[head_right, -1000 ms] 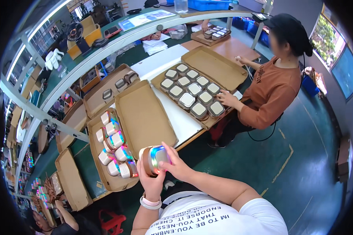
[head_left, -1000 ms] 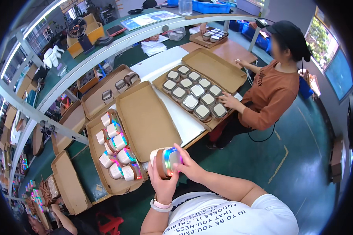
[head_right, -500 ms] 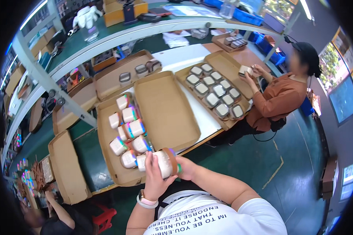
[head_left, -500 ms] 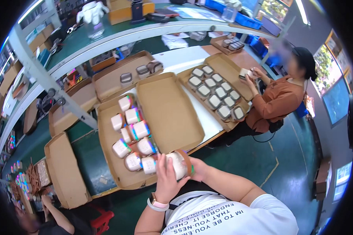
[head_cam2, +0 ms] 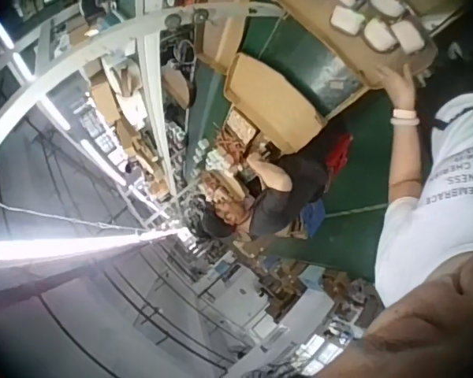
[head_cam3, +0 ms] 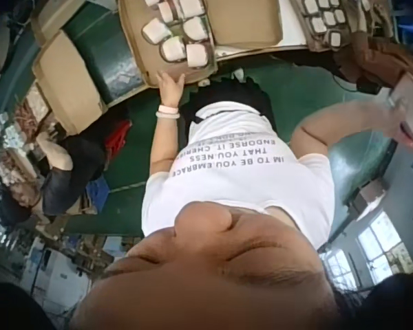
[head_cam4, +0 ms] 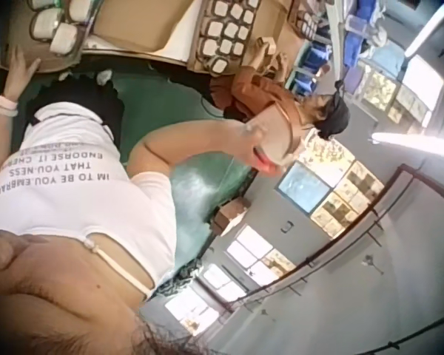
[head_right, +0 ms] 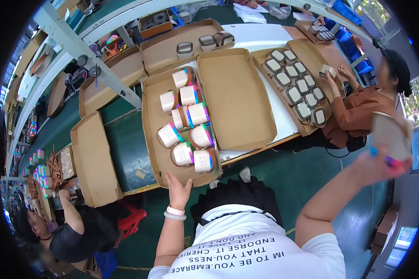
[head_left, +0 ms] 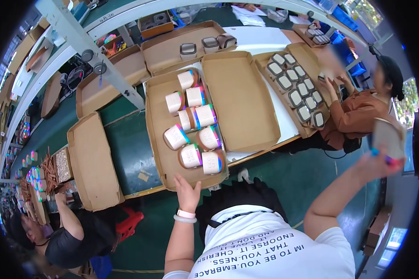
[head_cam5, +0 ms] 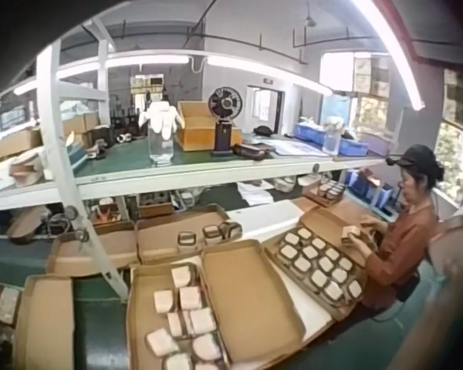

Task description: The person places a tray of portable electronic devices onto a workstation table. The person then picks up the devices one by one, turns them in hand, and arranges them into cardboard trays.

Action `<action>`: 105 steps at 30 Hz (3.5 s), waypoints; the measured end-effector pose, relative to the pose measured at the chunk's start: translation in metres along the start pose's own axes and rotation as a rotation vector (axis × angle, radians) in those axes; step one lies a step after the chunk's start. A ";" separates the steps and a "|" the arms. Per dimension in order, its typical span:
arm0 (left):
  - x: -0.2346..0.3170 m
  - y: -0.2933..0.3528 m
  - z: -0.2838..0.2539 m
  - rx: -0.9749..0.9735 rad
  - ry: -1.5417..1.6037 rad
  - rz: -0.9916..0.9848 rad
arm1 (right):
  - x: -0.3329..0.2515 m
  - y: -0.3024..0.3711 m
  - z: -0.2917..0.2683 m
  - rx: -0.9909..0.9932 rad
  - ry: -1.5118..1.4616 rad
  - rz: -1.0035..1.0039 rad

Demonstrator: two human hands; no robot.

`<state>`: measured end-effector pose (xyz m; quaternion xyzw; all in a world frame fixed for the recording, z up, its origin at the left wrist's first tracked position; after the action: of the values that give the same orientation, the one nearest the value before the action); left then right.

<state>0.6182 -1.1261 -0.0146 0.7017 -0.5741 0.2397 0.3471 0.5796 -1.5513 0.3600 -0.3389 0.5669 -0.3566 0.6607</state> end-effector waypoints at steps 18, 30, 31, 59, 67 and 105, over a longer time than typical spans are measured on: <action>-0.008 -0.069 0.046 0.077 0.342 -0.018 | 0.054 0.136 0.131 -0.945 0.006 -0.090; 0.015 -0.081 0.057 0.457 0.295 -0.315 | 0.234 0.317 0.142 -1.890 0.062 -0.308; 0.015 -0.082 0.055 0.485 0.295 -0.352 | 0.249 0.311 0.148 -1.898 0.140 -0.235; 0.169 -0.060 0.028 0.668 2.298 -0.432 | 0.006 0.395 0.282 -1.825 -1.033 -0.466; 0.200 -0.064 0.035 0.593 1.374 -0.298 | -0.022 0.358 0.224 -2.317 -1.281 0.364; 0.029 -0.201 -0.020 0.162 -0.476 0.103 | 0.126 0.235 0.047 -1.091 -0.630 1.498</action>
<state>0.8214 -1.1093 -0.0231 0.7339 -0.6535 0.1301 0.1321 0.6600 -1.5362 0.1016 -0.2299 0.5202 0.5733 0.5898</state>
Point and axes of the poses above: each hand's wrist, its own y-axis away from the middle knuckle, its own z-axis out of the palm, x = y × z, the point moved 6 cm from there along -y, towards the middle knuckle, and after that the axes turned 5 degrees about y, right-handed, at the moved point
